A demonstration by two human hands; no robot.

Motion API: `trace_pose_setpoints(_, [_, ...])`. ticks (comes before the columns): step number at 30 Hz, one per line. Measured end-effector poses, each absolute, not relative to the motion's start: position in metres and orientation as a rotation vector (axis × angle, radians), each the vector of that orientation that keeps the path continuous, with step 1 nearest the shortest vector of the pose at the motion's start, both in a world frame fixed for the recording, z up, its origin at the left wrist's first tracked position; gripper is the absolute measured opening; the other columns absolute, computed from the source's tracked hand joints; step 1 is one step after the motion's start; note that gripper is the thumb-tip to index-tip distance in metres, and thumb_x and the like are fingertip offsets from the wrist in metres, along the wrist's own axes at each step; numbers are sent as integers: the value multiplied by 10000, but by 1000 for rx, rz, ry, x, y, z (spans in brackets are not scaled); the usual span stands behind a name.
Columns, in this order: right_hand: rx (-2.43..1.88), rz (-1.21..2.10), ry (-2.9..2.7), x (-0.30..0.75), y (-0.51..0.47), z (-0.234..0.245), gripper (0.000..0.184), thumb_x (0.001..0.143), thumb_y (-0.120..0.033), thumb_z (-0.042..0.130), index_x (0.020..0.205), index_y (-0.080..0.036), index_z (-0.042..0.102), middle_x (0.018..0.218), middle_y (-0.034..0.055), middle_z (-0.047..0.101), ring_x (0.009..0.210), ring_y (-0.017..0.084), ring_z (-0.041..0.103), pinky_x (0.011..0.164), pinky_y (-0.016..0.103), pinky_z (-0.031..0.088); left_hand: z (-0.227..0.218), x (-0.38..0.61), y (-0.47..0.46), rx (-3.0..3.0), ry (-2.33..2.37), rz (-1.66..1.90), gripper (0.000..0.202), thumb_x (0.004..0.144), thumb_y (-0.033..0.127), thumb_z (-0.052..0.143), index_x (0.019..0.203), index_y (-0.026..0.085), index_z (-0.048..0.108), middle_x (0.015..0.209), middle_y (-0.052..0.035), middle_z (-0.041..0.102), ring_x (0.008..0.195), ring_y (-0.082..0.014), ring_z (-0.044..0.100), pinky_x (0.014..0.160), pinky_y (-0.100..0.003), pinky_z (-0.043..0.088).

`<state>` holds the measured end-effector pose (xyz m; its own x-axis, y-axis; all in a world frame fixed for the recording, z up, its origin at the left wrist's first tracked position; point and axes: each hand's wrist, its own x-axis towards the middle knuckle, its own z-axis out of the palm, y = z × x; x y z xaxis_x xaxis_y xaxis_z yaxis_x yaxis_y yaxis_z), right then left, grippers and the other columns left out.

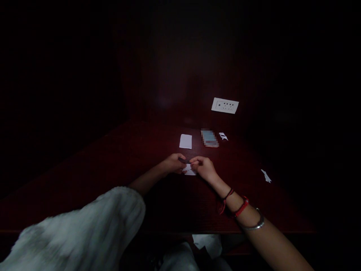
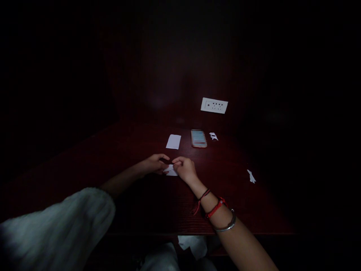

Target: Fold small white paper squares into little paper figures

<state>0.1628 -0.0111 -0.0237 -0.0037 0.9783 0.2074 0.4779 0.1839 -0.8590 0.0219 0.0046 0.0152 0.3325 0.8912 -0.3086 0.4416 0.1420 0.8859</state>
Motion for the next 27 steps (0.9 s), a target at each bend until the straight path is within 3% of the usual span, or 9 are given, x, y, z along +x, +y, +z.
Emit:
trace_pose_setpoints(4, [-1421, 780, -1592, 164, -9, -25, 209, 575, -159, 479, 757, -159, 581, 607, -7, 587, 486, 78, 497, 466, 182, 391, 12, 20, 7, 1630, 1301, 495, 419, 633, 113, 514, 1034, 131, 394, 585, 1, 559, 495, -97, 520, 379, -147, 343])
trace_pose_setpoints(13, [-1367, 767, -1630, 163, -11, -22, 221, 575, -131, 463, 758, -152, 584, 633, 1, 584, 510, 80, 500, 467, 181, 399, 7, 19, 12, 1687, 1334, 595, 420, 623, 202, 549, 1015, 126, 418, 648, -9, 578, 477, -86, 512, 379, -152, 359])
trace_pose_setpoints(22, [-1309, 607, -1608, 163, -16, -7, 200, 631, -191, 477, 801, -147, 571, 672, 10, 586, 568, 92, 521, 540, 202, 422, 12, 19, 8, 2201, 1161, 939, 439, 640, 117, 476, 1062, 219, 414, 742, 33, 567, 556, -69, 527, 540, -156, 402])
trace_pose_setpoints(27, [-1303, 454, -1636, 163, -24, 6, 199, 671, -210, 458, 818, -153, 579, 717, 23, 605, 610, 102, 535, 581, 210, 419, 23, 21, 1, 2299, 1040, 1032, 438, 667, 96, 440, 1086, 214, 393, 789, 25, 553, 636, -72, 531, 623, -161, 409])
